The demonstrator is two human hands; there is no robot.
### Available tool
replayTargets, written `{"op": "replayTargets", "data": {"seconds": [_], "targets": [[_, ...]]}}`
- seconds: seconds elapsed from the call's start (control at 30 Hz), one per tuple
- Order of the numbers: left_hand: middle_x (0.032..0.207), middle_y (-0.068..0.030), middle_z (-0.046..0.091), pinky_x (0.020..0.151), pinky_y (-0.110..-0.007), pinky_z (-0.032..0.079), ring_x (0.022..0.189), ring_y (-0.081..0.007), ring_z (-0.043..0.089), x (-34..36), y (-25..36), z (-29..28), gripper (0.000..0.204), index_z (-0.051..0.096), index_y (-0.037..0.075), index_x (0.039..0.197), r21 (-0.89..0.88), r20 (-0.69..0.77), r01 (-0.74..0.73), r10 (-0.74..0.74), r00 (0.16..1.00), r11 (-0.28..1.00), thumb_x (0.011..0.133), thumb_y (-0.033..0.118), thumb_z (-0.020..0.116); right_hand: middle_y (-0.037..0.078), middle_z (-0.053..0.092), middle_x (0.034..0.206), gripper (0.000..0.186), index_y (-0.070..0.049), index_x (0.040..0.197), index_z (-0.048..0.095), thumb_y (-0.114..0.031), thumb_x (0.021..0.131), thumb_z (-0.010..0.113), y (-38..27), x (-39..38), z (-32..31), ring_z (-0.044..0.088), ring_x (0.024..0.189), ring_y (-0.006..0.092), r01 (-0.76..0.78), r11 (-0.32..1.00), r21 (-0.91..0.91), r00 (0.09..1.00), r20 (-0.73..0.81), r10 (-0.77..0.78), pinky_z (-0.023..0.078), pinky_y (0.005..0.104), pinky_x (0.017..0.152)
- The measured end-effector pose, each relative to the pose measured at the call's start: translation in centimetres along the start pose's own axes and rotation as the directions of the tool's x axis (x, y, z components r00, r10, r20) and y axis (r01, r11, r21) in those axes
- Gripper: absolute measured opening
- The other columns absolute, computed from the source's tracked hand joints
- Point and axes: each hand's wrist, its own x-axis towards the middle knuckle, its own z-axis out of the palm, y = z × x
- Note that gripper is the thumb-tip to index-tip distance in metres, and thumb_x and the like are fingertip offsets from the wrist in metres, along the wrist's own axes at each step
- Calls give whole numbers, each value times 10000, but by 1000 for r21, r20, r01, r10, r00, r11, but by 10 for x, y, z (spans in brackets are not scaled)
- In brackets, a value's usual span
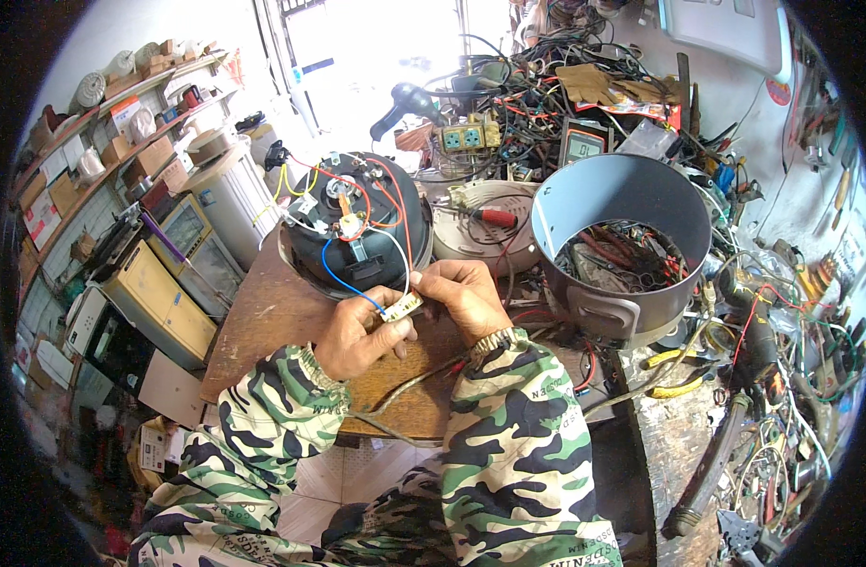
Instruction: The person uses a multimeter to test electrical continuity on a small circuit board and wires connected to a disassembled appliance. They repeatedly touch the probes to different terminals and then inspect the interior of a metal housing.
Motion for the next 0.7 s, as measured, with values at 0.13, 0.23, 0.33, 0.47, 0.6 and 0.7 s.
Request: {"op": "replayTargets", "data": {"seconds": [0.13,0.23,0.33,0.47,0.6,0.7], "targets": [[819,-62,645,574,-234,525,654,-101,623,3,-3,2,228,588,-37,1102,-53,-71,47,-50,996,998,1006,164,539,35,633,676,217,-6,759,687,-183,882,701,-7,-4,6,528,522,95,16,999,-37,992,-125,-21,397,241,487],[810,-64,647,576,-238,535,652,-102,628,4,-7,0,221,594,-48,1084,-35,-105,31,-35,994,999,1003,148,536,-2,576,641,258,-32,764,680,-240,916,670,-5,1,0,505,512,86,156,981,-113,891,-413,-189,382,245,476],[789,-99,683,570,-267,547,643,-119,657,2,-4,-2,221,622,-77,1072,-2,-170,49,-49,984,999,944,98,577,-16,550,657,271,-54,794,621,-261,968,605,-4,6,-11,467,511,70,287,940,-186,672,-660,-336,357,229,460],[799,-78,675,566,-246,535,632,-101,639,3,-10,-1,216,614,-59,1072,1,-155,47,-46,987,999,971,125,561,-43,497,651,192,-77,837,559,-195,989,556,1,6,-25,406,500,40,310,912,-268,618,-672,-408,329,209,438],[779,-83,684,556,-248,534,625,-100,647,3,-5,-5,202,628,-59,1064,29,-153,52,-47,987,998,953,95,560,-7,536,695,192,0,863,605,-162,959,571,10,8,-31,420,619,63,115,809,-576,615,-598,-513,376,254,551],[765,-90,687,553,-254,538,621,-105,655,7,-10,-3,201,639,-61,1051,53,-141,30,-22,990,998,944,89,560,3,548,720,193,24,882,615,-158,939,589,15,6,-46,441,665,74,92,761,-643,587,-582,-563,396,270,600]]}}
